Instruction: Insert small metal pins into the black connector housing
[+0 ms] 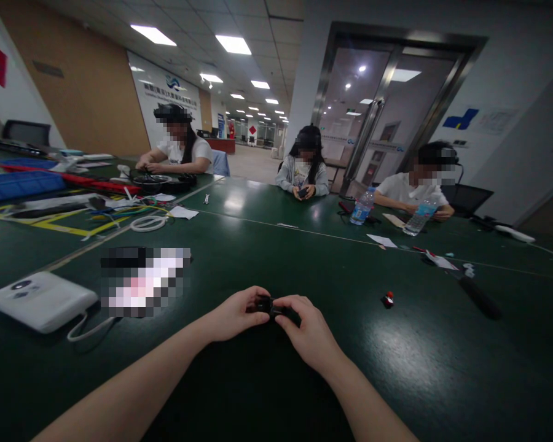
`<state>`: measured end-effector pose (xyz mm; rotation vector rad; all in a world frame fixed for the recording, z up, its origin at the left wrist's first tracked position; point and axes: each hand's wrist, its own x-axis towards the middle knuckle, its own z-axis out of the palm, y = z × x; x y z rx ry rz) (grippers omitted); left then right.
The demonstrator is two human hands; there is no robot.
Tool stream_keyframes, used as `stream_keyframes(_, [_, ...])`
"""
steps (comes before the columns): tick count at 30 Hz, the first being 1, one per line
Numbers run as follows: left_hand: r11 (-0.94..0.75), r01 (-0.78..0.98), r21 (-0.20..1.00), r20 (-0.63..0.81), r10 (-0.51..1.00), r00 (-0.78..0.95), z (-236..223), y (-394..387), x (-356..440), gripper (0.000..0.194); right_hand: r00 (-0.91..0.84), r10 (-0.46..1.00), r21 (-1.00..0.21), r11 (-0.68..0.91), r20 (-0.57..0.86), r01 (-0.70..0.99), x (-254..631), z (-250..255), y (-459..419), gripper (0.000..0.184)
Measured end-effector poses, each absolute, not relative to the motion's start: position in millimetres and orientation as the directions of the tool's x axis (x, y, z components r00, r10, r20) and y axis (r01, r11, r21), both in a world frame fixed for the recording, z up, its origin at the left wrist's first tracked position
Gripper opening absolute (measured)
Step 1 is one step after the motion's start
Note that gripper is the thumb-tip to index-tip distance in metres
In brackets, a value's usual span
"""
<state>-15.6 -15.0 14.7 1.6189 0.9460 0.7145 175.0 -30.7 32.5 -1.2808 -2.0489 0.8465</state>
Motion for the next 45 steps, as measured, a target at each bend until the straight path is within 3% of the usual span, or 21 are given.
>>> stream_keyframes(12, [-0.088, 0.207, 0.974, -0.026, 0.871, 0.490, 12.7, -14.0, -13.6, 0.036, -0.398, 0.902, -0.767, 0.373, 0.168, 0.522, 176.0, 31.2, -29.5, 0.023])
stream_keyframes(24, [-0.076, 0.226, 0.971, -0.045, 0.872, 0.488, 18.6, -15.6, -12.8, 0.034, -0.359, 0.929, -0.772, 0.290, 0.086, 0.565, 172.5, 35.9, -34.1, 0.024])
stream_keyframes(45, [-0.105, 0.220, 0.970, -0.019, 0.867, 0.499, 14.1, -13.9, -15.1, 0.033, -0.377, 0.909, -0.713, 0.382, 0.177, 0.587, 172.3, 31.8, -32.8, 0.028])
